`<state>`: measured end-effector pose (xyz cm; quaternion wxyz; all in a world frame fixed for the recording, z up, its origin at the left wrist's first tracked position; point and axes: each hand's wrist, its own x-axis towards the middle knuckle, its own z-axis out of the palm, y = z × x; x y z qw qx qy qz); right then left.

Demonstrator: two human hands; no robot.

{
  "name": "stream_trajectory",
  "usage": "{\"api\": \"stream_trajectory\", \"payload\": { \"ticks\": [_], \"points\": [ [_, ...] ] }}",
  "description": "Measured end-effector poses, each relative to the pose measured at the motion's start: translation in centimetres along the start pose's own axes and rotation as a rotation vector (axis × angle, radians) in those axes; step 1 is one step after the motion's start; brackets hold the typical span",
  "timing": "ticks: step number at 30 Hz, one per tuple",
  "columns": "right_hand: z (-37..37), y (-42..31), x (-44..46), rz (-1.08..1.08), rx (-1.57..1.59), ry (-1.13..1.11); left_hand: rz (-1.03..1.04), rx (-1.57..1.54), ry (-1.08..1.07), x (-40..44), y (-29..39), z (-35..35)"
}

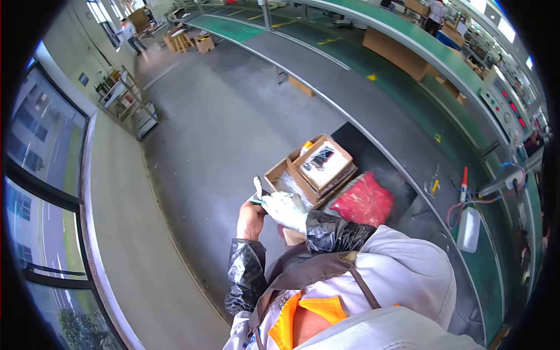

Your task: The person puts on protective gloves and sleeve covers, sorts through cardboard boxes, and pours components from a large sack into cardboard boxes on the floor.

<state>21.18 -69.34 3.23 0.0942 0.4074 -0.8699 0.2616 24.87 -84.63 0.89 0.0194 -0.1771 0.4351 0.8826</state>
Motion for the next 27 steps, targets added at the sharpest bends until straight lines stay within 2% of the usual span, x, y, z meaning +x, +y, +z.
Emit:
{"api": "stream_trajectory", "payload": {
  "ticks": [1, 4, 8, 9, 12, 13, 16, 17, 20, 21, 23, 24, 27],
  "points": [
    [0.7, -0.1, 1.4, -0.006, 0.016, 0.005, 0.006, 0.011, 0.013, 1.1, 1.7, -1.1],
    [3.1, 0.2, 6.1, -0.017, 0.05, -0.017, -0.173, -0.207, 0.256, 5.6, 6.9, -3.7],
    [7.3, 2.3, 13.6, -0.049, 0.076, 0.05, -0.101, -0.4, 0.303, 14.1, 9.8, -7.9],
    [7.6, 2.9, 15.5, -0.033, 0.074, 0.061, -0.111, -0.386, 0.294, 16.3, 10.0, -8.9],
    [8.3, 4.5, 21.5, -0.083, 0.129, 0.188, 0.16, -0.213, 0.329, 22.5, 11.9, -10.4],
    [8.4, 5.0, 23.0, -0.078, 0.116, 0.186, 0.153, -0.219, 0.319, 24.2, 12.3, -10.6],
    [8.9, 5.9, 26.9, -0.049, 0.099, 0.135, 0.326, 0.179, 0.381, 27.9, 14.7, -9.0],
    [9.2, 6.5, 28.2, -0.048, 0.088, 0.14, 0.327, 0.175, 0.37, 29.5, 15.3, -8.7],
    [9.9, 8.8, 32.0, 0.189, 0.041, 0.079, 0.181, 0.093, 0.254, 34.7, 17.1, -7.2],
    [10.4, 9.9, 33.2, 0.19, 0.032, 0.088, 0.184, 0.093, 0.242, 35.7, 18.4, -6.0],
    [12.1, 12.2, 35.3, 0.241, 0.038, 0.158, -0.169, 0.243, 0.079, 36.9, 21.8, -3.8],
    [12.8, 13.0, 36.9, 0.268, 0.042, 0.193, -0.167, 0.243, 0.07, 40.7, 20.5, -7.2],
    [14.0, 14.6, 42.3, 0.293, 0.005, 0.239, -0.019, 0.396, -0.38, 54.2, 18.9, -16.1]
  ]
}}
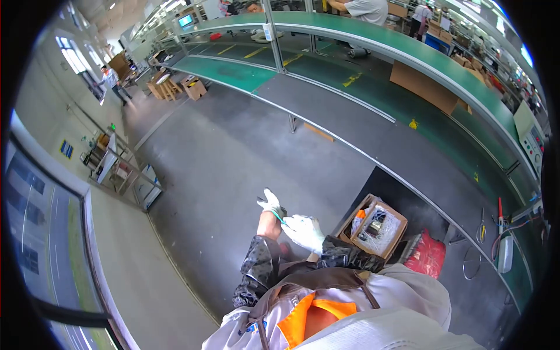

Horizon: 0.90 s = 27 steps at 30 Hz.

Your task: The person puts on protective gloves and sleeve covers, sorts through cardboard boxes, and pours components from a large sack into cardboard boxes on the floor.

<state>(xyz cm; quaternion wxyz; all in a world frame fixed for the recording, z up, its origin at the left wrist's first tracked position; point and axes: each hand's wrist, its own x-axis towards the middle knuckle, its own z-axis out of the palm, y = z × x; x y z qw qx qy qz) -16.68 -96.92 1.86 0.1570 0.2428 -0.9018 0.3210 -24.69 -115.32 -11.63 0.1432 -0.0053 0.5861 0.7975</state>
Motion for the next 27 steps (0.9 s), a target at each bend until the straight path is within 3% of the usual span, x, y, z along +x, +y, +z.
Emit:
{"api": "stream_trajectory", "payload": {
  "ticks": [1, 4, 5, 7, 8, 10, 11, 14, 15, 18, 22, 23, 25, 27],
  "points": [
    [0.6, 0.0, 1.8, 0.016, -0.015, 0.027, -0.004, 0.003, -0.024, 1.5, 1.8, -0.5],
    [2.2, -0.3, 7.6, -0.059, -0.043, 0.076, -0.157, -0.341, 0.383, 5.1, 11.8, 1.7],
    [2.7, 0.0, 9.7, -0.107, -0.055, 0.1, -0.162, -0.328, 0.349, 7.7, 12.9, 1.8],
    [3.7, 0.8, 12.8, -0.019, -0.073, 0.127, 0.582, 0.433, 0.598, 12.0, 14.2, 2.3],
    [4.2, 1.1, 13.7, 0.051, -0.068, 0.13, 0.573, 0.434, 0.574, 13.7, 14.6, 2.3],
    [5.1, 2.2, 15.3, 0.135, -0.068, 0.135, 0.829, 0.645, 0.432, 16.7, 15.8, 2.5],
    [5.3, 3.3, 15.8, 0.159, -0.079, 0.149, 0.827, 0.639, 0.417, 18.1, 16.3, 2.8],
    [5.2, 6.1, 17.8, 0.209, -0.113, 0.167, 0.437, 1.378, 0.279, 22.2, 17.0, 4.4],
    [5.3, 7.1, 18.7, 0.221, -0.126, 0.156, 0.44, 1.37, 0.274, 23.9, 17.2, 4.4],
    [5.1, 10.6, 22.0, 0.25, -0.156, 0.138, 0.704, 1.521, 0.257, 29.7, 16.7, 4.6],
    [4.3, 16.9, 26.8, 0.266, -0.141, 0.121, 0.898, 1.627, 0.117, 41.0, 12.1, 4.4],
    [3.8, 18.8, 28.1, 0.259, -0.157, 0.134, 0.884, 1.629, 0.123, 43.5, 11.2, 5.0],
    [2.4, 22.6, 31.4, 0.215, -0.179, 0.146, 0.272, 0.906, -0.047, 48.4, 12.0, 7.6],
    [0.9, 25.9, 34.5, 0.204, -0.177, 0.127, 0.293, 0.782, -0.088, 51.8, 13.4, 9.7]
  ]
}}
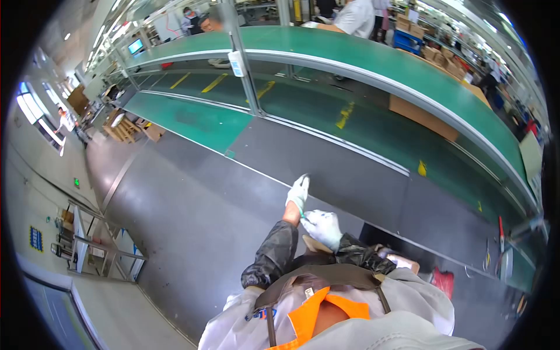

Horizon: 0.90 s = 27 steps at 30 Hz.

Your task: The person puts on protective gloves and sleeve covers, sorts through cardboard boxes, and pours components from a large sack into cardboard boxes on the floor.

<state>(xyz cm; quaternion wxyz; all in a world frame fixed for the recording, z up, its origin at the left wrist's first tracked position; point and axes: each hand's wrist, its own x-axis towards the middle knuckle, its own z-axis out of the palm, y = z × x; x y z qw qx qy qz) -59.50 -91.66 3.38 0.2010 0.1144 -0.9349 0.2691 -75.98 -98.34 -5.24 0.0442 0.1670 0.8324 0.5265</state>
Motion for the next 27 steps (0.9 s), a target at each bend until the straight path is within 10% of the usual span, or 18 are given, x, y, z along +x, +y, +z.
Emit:
{"api": "stream_trajectory", "payload": {
  "ticks": [6, 8, 10, 13, 18, 22, 27],
  "points": [
    [-1.1, 6.9, 9.2, 0.074, 0.019, 0.059, -0.379, 0.162, -0.233, 10.5, 4.3, -0.7],
    [-1.0, 8.5, 11.5, 0.089, 0.02, 0.098, 0.15, 0.247, 0.116, 14.1, 3.2, 2.2],
    [-1.1, 10.0, 12.8, 0.141, 0.0, 0.176, 0.332, 0.116, -0.09, 17.8, 1.6, 3.9],
    [-1.3, 12.3, 15.2, 0.248, -0.037, 0.177, 0.303, 0.038, -0.018, 21.6, 4.0, 6.4],
    [-0.6, 15.4, 19.7, 0.33, -0.149, 0.284, 0.513, -0.029, -0.535, 28.5, 2.8, 10.0],
    [-0.4, 16.2, 23.4, 0.385, -0.185, 0.363, 0.899, -0.008, -0.133, 31.5, 5.2, 11.4],
    [1.0, 16.9, 25.9, 0.496, -0.261, 0.24, 0.281, -0.304, -0.551, 33.5, 5.1, 11.0]
  ]
}}
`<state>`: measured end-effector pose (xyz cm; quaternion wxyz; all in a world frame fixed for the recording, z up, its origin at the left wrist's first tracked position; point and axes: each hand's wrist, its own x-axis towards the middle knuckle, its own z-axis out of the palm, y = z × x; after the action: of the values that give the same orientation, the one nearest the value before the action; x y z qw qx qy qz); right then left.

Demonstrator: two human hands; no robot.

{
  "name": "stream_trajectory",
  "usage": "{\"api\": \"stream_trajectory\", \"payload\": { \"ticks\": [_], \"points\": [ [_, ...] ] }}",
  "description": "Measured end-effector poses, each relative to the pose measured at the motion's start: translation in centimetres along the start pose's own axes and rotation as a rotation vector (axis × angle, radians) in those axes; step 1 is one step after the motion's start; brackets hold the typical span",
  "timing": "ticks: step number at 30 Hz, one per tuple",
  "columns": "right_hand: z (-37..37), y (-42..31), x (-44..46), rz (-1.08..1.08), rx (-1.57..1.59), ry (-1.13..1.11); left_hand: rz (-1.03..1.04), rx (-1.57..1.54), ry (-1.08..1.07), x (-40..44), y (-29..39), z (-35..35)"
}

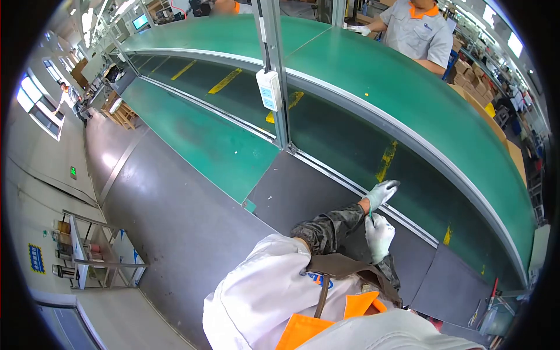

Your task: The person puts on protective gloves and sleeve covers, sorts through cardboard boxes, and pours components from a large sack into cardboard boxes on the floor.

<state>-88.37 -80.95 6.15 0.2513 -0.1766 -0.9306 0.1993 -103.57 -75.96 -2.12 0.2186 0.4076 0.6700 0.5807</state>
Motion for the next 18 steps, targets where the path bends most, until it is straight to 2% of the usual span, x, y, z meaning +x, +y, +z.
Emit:
{"api": "stream_trajectory", "payload": {
  "ticks": [3, 4, 7, 8, 11, 14, 16, 18],
  "points": [
    [0.6, 0.3, 0.8, 0.028, -0.011, -0.001, -0.116, -0.024, -0.317, -0.4, 1.0, -2.4],
    [0.3, 0.5, 1.3, 0.023, -0.016, -0.014, -0.117, -0.027, -0.312, 0.4, -0.4, -1.9],
    [0.1, 0.7, 1.0, 0.024, -0.019, -0.062, 0.434, 0.259, -0.117, 1.8, -8.3, 1.4],
    [0.2, 0.9, 1.1, 0.028, -0.023, -0.08, 0.431, 0.265, -0.115, 1.7, -8.0, 1.1],
    [-0.1, 2.2, 1.8, 0.024, -0.043, -0.115, 0.213, -0.247, 0.048, 2.2, -6.4, 1.6],
    [1.0, 3.3, 1.9, -0.078, -0.189, 0.089, -0.03, -0.757, 0.191, 1.6, -5.3, 2.5],
    [1.2, 3.8, 2.4, -0.095, -0.25, 0.084, -0.105, -0.724, 0.147, 2.4, -9.1, 3.1],
    [1.0, 4.8, 2.1, -0.086, -0.329, 0.098, -0.32, -0.933, 0.268, 2.2, -7.7, 2.4]
  ]
}}
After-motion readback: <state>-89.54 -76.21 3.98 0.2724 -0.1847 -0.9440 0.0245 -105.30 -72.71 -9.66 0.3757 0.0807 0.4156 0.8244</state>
